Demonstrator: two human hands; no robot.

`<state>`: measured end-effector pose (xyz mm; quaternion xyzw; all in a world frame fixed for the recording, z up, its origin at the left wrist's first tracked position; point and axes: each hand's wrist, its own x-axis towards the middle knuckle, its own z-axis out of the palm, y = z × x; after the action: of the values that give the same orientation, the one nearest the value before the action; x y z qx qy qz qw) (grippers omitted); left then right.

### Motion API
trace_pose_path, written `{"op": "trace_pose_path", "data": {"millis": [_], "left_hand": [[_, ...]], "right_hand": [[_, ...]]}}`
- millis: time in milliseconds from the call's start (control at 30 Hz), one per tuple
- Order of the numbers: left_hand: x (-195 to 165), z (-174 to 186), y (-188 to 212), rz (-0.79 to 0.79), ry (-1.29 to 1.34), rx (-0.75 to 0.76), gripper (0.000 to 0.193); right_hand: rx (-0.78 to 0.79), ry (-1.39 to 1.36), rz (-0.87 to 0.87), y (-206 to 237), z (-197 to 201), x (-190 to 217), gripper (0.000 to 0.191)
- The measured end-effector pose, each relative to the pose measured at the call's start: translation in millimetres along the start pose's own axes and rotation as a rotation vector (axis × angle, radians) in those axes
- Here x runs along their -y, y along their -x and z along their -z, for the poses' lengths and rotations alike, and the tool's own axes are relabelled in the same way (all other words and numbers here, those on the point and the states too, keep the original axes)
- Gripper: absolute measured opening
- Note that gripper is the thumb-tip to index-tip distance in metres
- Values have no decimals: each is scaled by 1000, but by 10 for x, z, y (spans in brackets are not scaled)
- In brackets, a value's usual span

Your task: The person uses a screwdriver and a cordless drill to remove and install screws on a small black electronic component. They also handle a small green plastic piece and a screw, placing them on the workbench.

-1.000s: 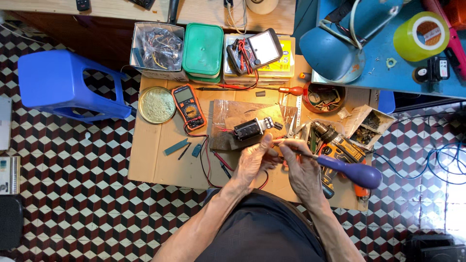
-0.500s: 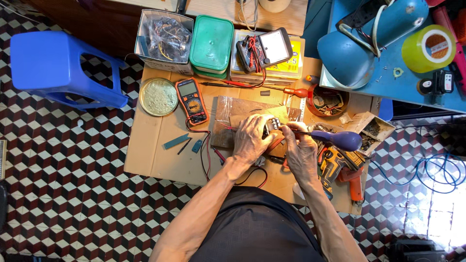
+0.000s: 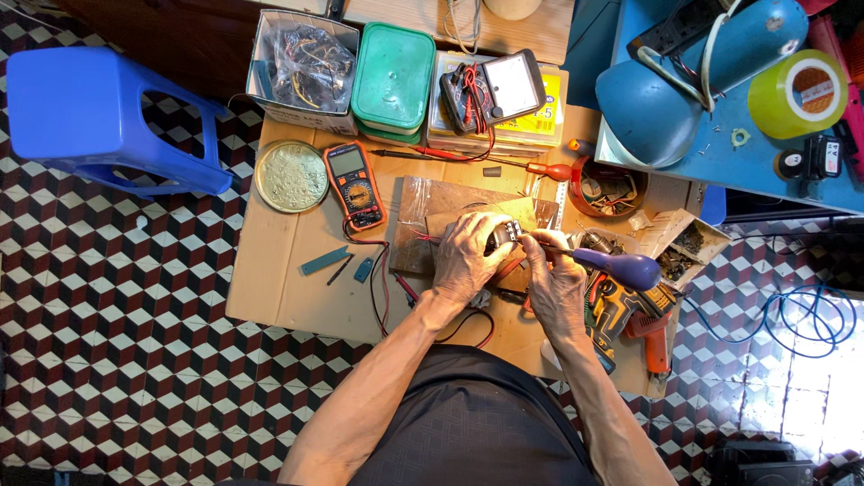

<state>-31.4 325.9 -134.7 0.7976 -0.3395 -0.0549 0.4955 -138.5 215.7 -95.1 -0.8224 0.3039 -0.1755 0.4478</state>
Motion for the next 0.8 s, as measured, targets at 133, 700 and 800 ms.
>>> {"op": "trace_pose_path", "data": {"millis": [133,700,800], "left_hand": [[1,9,-2,8,22,13,39],[4,31,6,7,14,2,38],[10,32,6,9,8,0,38]], "right_hand": [[2,13,5,-1,-10,-3,21],[-18,38,-103,27,-53,122,18],[-5,39,16,32,-60,111,19]]}}
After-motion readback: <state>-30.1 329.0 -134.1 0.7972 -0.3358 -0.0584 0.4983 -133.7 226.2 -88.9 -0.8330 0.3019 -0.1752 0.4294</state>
